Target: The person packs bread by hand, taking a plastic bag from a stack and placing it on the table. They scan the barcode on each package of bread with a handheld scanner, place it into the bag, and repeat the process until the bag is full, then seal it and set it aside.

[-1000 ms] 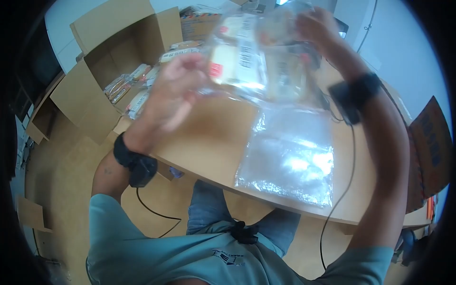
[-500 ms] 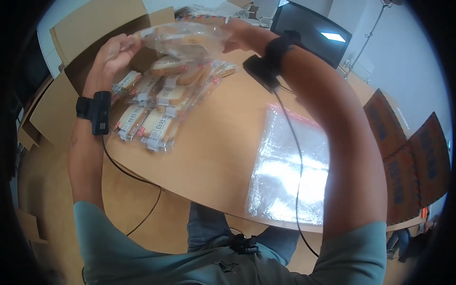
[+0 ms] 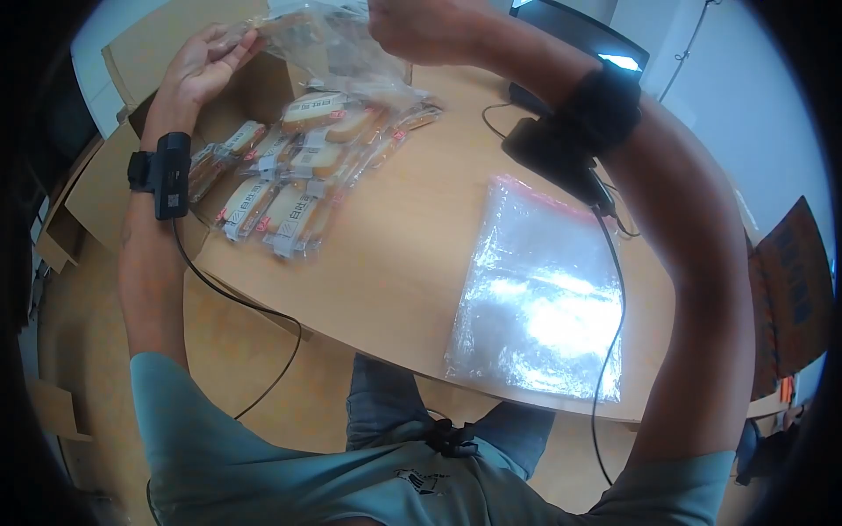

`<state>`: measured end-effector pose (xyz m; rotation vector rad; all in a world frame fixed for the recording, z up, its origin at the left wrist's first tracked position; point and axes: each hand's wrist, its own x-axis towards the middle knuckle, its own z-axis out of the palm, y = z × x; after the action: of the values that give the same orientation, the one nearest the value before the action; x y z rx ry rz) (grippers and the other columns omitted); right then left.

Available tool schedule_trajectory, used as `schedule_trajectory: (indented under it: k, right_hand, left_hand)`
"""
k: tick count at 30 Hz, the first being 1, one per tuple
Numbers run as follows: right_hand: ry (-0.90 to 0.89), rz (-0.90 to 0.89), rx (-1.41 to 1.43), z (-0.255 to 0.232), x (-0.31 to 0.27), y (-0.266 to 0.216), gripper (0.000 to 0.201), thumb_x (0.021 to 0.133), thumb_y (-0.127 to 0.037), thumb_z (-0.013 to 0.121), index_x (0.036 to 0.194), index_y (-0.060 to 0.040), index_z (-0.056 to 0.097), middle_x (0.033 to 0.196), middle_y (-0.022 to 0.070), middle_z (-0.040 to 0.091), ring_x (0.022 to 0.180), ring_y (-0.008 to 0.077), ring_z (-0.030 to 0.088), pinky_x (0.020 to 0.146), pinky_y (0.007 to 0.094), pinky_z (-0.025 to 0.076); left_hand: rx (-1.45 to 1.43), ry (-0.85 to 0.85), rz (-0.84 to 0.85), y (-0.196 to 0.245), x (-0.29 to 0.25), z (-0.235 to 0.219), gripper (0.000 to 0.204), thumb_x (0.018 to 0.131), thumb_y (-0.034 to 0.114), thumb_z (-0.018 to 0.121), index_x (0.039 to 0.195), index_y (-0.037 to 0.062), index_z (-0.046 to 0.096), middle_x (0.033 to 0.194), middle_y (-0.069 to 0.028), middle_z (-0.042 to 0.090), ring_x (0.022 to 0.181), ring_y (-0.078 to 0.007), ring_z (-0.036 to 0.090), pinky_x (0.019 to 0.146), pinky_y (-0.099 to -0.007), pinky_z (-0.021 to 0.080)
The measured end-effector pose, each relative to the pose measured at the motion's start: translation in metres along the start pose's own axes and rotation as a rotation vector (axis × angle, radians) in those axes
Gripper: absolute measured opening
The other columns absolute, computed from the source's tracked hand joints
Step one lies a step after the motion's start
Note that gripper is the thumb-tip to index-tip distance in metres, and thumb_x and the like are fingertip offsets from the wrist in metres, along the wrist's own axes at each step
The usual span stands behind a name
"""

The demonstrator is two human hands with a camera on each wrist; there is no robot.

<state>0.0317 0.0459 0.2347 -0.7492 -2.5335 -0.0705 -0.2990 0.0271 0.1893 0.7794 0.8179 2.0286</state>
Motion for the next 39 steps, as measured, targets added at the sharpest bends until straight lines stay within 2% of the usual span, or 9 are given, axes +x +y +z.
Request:
schedule_trajectory:
  k: [7,9,13,18,24,33,35,37,39]
  right_hand:
    - [0.188,-0.008,0.149,-0.034,0.001,-0.007,0.022,0.086,-0.011,0.055,0.076,0.0045,0.067,0.064,0.0179,0.065,0.059,0.0236,0.065,0.055,0.0399,0.051]
    - [0.211,-0.032,0.057,-0.039,0.011,0.004,0.022,0.087,-0.011,0.055,0.077,0.0047,0.068,0.065,0.016,0.066,0.059,0.0224,0.066,0.053,0.0379,0.052]
    - [0.179,0.135,0.278,-0.039,0.011,0.024,0.021,0.088,-0.01,0.056,0.079,0.0046,0.068,0.07,0.0147,0.068,0.059,0.0217,0.066,0.051,0.0354,0.052]
    - [0.277,0.156,0.259,-0.056,0.005,0.028,0.02,0.088,-0.009,0.058,0.08,0.0055,0.068,0.068,0.0129,0.066,0.056,0.0203,0.064,0.048,0.0339,0.051]
    - [0.422,0.06,0.435,-0.087,-0.014,0.026,0.017,0.088,-0.008,0.061,0.079,0.0056,0.067,0.066,0.0101,0.063,0.05,0.0184,0.058,0.043,0.0319,0.046]
    - [0.268,0.11,0.348,-0.118,-0.06,0.077,0.015,0.09,-0.004,0.06,0.079,0.0029,0.067,0.062,0.008,0.061,0.05,0.0153,0.058,0.044,0.0271,0.048]
    - [0.237,0.183,0.408,-0.11,-0.076,0.088,0.016,0.091,-0.006,0.061,0.079,0.0025,0.066,0.063,0.0084,0.062,0.049,0.0139,0.058,0.044,0.0264,0.049]
    - [0.2,0.268,0.451,-0.108,-0.091,0.101,0.02,0.094,-0.011,0.059,0.082,0.0035,0.064,0.067,0.0089,0.063,0.051,0.0139,0.059,0.046,0.0265,0.05]
    - [0.125,0.275,0.074,-0.102,-0.101,0.126,0.035,0.099,-0.031,0.056,0.106,0.0019,0.066,0.089,0.0119,0.066,0.072,0.0138,0.068,0.046,0.0251,0.048]
  left_hand:
    - [0.238,-0.019,0.158,0.032,-0.027,0.018,0.039,0.095,0.011,0.062,0.122,-0.0125,0.046,0.116,-0.0222,0.049,0.111,-0.0323,0.056,0.099,-0.0376,0.052]
    - [0.137,-0.003,0.237,0.024,-0.042,0.036,0.012,0.097,0.018,0.064,0.093,0.0064,0.064,0.082,-0.0021,0.064,0.075,-0.0138,0.06,0.073,-0.0258,0.049]
    - [0.322,-0.334,0.298,0.031,0.015,-0.002,0.037,0.093,0.018,0.069,0.114,-0.0088,0.055,0.108,-0.0161,0.056,0.103,-0.025,0.059,0.094,-0.0333,0.051]
    - [0.419,-0.254,0.596,0.032,-0.038,0.057,0.01,0.097,0.013,0.062,0.091,0.0053,0.062,0.079,-0.0025,0.062,0.071,-0.0134,0.059,0.069,-0.0253,0.05]
    - [0.525,-0.149,0.742,0.051,-0.058,0.101,0.014,0.097,0.018,0.064,0.09,0.0059,0.062,0.079,-0.002,0.062,0.068,-0.0097,0.058,0.058,-0.022,0.046]
    - [0.701,-0.377,0.711,0.032,-0.069,0.138,0.022,0.095,0.026,0.067,0.098,0.0043,0.064,0.082,-0.002,0.064,0.065,-0.0082,0.059,0.054,-0.0205,0.046]
    - [0.674,-0.572,0.715,0.018,-0.058,0.135,0.026,0.095,0.026,0.068,0.107,0.0027,0.064,0.096,-0.002,0.063,0.083,-0.0081,0.057,0.072,-0.0222,0.045]
    - [0.886,-0.574,0.611,0.001,-0.07,0.142,0.024,0.096,0.027,0.066,0.106,0.0061,0.065,0.089,0.0025,0.062,0.071,-0.0036,0.053,0.062,-0.0195,0.04]
    - [0.915,-0.549,0.569,-0.012,-0.071,0.151,0.026,0.095,0.028,0.067,0.106,0.0047,0.066,0.086,0.0023,0.064,0.063,-0.0036,0.052,0.056,-0.0187,0.04]
